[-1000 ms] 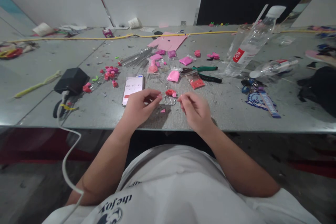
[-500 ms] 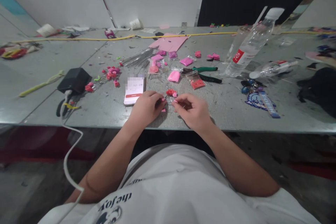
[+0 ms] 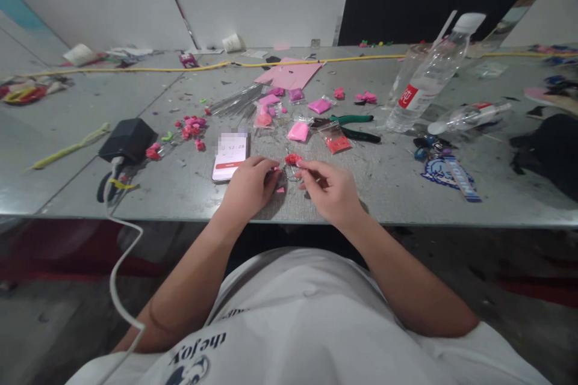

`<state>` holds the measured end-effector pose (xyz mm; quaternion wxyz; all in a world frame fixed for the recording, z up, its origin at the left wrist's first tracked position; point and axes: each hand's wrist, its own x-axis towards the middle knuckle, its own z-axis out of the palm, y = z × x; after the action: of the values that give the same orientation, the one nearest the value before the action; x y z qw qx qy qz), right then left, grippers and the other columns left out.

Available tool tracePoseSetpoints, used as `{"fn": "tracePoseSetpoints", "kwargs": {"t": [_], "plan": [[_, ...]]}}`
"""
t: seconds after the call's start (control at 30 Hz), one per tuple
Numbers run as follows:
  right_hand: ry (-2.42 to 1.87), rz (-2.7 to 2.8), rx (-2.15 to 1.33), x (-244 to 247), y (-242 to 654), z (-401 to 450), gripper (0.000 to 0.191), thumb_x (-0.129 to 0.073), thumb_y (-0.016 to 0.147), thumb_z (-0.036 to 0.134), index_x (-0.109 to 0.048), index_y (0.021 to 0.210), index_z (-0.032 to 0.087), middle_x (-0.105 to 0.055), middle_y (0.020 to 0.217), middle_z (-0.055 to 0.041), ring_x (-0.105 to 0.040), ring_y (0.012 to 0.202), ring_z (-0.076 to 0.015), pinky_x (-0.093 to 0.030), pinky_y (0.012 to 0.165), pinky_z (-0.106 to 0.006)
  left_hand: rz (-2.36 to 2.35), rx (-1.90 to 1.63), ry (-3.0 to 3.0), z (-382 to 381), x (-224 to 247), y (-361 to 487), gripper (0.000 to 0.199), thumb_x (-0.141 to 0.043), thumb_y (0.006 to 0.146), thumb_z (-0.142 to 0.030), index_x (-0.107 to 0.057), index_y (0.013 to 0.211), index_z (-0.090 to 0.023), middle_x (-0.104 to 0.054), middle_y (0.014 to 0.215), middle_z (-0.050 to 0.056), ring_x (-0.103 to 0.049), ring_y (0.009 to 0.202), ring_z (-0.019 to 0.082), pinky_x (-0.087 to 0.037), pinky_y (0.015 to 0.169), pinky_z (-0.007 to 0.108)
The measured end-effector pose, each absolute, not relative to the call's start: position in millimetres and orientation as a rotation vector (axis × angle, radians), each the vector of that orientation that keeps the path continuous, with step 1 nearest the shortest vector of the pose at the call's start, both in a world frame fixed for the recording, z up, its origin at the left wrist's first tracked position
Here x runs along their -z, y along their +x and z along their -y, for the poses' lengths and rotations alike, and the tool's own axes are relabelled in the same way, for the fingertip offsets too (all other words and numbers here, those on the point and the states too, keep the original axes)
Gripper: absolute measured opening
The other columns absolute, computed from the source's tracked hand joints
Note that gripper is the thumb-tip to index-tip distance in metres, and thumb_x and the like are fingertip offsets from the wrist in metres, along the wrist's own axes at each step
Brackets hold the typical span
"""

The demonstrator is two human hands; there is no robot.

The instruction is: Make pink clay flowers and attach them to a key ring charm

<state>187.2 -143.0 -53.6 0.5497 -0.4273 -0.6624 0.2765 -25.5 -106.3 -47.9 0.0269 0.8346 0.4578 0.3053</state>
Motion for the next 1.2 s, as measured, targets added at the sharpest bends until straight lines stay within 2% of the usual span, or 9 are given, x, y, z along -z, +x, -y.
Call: {"fn": "tracePoseSetpoints", "kwargs": {"t": [0.1,0.23,0.4,0.53,0.67,0.77,0.97,1.1,1.2], "plan": [[-1.019,1.540,-0.738,54.4,186.2,142.8,0.024,-0.067,0.101,0.035,-0.082,0.114,0.020,-0.086,0.102,-0.0089,-0.084,0.076,-0.0199,-0.065,0.062,-0.029,-1.399,-0.945,2.553,107.4,46.7,-25.3,0.029,-0.058,0.106,-0.029,-0.078,0.118,-0.013,-0.077,0.107,0.015,-0.073,0.092,0.028,-0.059,0.084,0.042],[-1.039,1.502,-0.835,53.0,186.5,144.1,0.023,-0.077,0.096,0.045,-0.081,0.099,0.022,-0.084,0.085,-0.0051,-0.084,0.073,-0.0219,-0.061,0.054,-0.027,-1.379,-0.951,2.521,107.6,45.8,-25.0,0.028,-0.060,0.104,-0.029,-0.078,0.118,-0.014,-0.076,0.106,0.014,-0.073,0.091,0.026,-0.060,0.083,0.041],[-1.029,1.535,-0.758,48.8,189.5,146.6,0.036,-0.078,0.095,0.056,-0.075,0.084,0.022,-0.075,0.064,0.0002,-0.070,0.052,-0.0139,-0.057,0.054,-0.026,-1.271,-0.876,2.631,106.6,45.3,-24.6,0.031,-0.056,0.100,-0.020,-0.076,0.124,-0.016,-0.076,0.116,0.015,-0.072,0.104,0.029,-0.060,0.092,0.046],[-1.041,1.520,-0.735,47.5,189.3,146.4,0.034,-0.066,0.104,0.053,-0.081,0.102,0.022,-0.083,0.084,-0.0043,-0.077,0.065,-0.0154,-0.060,0.055,-0.025,-1.295,-0.854,2.625,106.0,45.8,-24.6,0.032,-0.053,0.102,-0.020,-0.077,0.123,-0.015,-0.075,0.113,0.015,-0.072,0.100,0.028,-0.061,0.092,0.046],[-1.028,1.456,-0.754,51.9,187.6,142.8,0.029,-0.070,0.102,0.045,-0.081,0.117,0.023,-0.086,0.105,-0.0075,-0.083,0.084,-0.0197,-0.064,0.059,-0.026,-1.341,-0.879,2.611,104.7,48.4,-26.2,0.033,-0.055,0.105,-0.025,-0.076,0.127,-0.012,-0.073,0.113,0.016,-0.072,0.100,0.028,-0.061,0.093,0.046],[-1.022,1.466,-0.736,54.3,187.4,140.8,0.024,-0.072,0.100,0.040,-0.083,0.114,0.024,-0.086,0.103,-0.0069,-0.084,0.088,-0.0212,-0.065,0.060,-0.028,-1.354,-0.947,2.576,103.4,49.7,-28.0,0.034,-0.054,0.105,-0.022,-0.075,0.129,-0.013,-0.073,0.113,0.015,-0.072,0.104,0.027,-0.061,0.095,0.044],[-1.047,1.508,-0.685,51.1,188.2,143.4,0.020,-0.078,0.096,0.042,-0.083,0.094,0.023,-0.083,0.081,-0.0040,-0.079,0.072,-0.0185,-0.062,0.057,-0.027,-1.414,-1.093,2.478,106.2,45.3,-27.5,0.025,-0.057,0.106,-0.026,-0.080,0.114,-0.018,-0.079,0.117,0.013,-0.075,0.110,0.027,-0.061,0.099,0.043],[-1.019,1.493,-0.693,51.7,189.2,143.8,0.023,-0.068,0.103,0.038,-0.084,0.112,0.024,-0.086,0.098,-0.0058,-0.082,0.080,-0.0185,-0.064,0.059,-0.027,-1.427,-1.144,2.443,110.5,43.4,-26.3,0.022,-0.060,0.104,-0.023,-0.080,0.112,-0.018,-0.084,0.110,0.010,-0.078,0.104,0.025,-0.061,0.093,0.039],[-1.029,1.508,-0.667,53.5,189.2,142.3,0.021,-0.070,0.101,0.034,-0.084,0.113,0.024,-0.086,0.108,-0.0069,-0.083,0.089,-0.0204,-0.065,0.062,-0.028,-1.438,-1.144,2.412,112.7,42.8,-26.4,0.019,-0.065,0.101,-0.020,-0.080,0.112,-0.019,-0.083,0.103,0.008,-0.078,0.089,0.021,-0.061,0.084,0.035]]}}
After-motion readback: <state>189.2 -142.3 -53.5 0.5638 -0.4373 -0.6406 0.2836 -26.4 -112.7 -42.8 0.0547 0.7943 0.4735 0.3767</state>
